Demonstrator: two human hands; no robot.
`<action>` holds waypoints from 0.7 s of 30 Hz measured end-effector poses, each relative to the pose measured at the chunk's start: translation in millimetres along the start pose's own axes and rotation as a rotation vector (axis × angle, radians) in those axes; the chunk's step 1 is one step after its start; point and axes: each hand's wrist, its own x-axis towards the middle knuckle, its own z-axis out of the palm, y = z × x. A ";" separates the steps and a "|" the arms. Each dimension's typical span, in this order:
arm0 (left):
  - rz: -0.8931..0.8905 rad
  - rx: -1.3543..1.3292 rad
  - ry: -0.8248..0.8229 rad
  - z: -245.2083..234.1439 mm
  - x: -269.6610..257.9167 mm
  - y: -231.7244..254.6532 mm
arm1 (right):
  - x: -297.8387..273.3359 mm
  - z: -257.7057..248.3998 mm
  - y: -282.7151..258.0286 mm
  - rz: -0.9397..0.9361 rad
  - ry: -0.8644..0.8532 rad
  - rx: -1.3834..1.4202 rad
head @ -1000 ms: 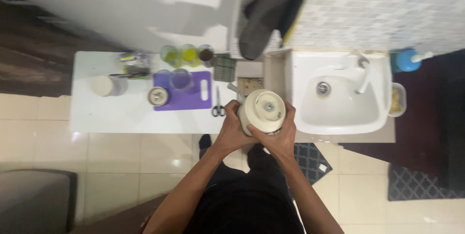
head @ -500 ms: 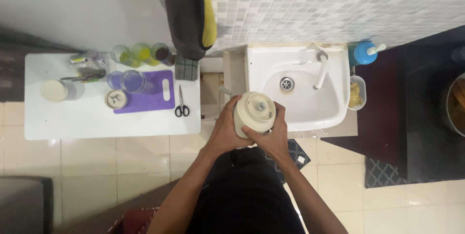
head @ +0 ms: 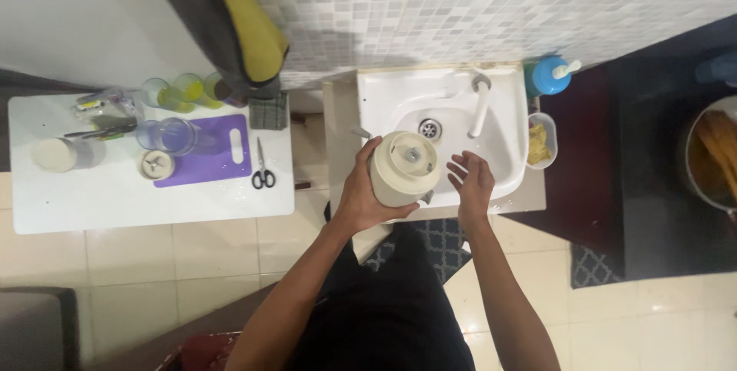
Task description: The person rinses a blender jar and blade assembly under a sink tap, carries them to a small table, and pours a blended yellow mixture from the jar into a cup. The person then reassembles the jar onto the blender base, returns to the sink, and rinses the jar and blade again by hand under running water.
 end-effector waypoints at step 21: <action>-0.033 -0.016 0.325 163.0 33.3 -59.3 | 85.7 -185.4 121.3 -0.176 0.254 -0.162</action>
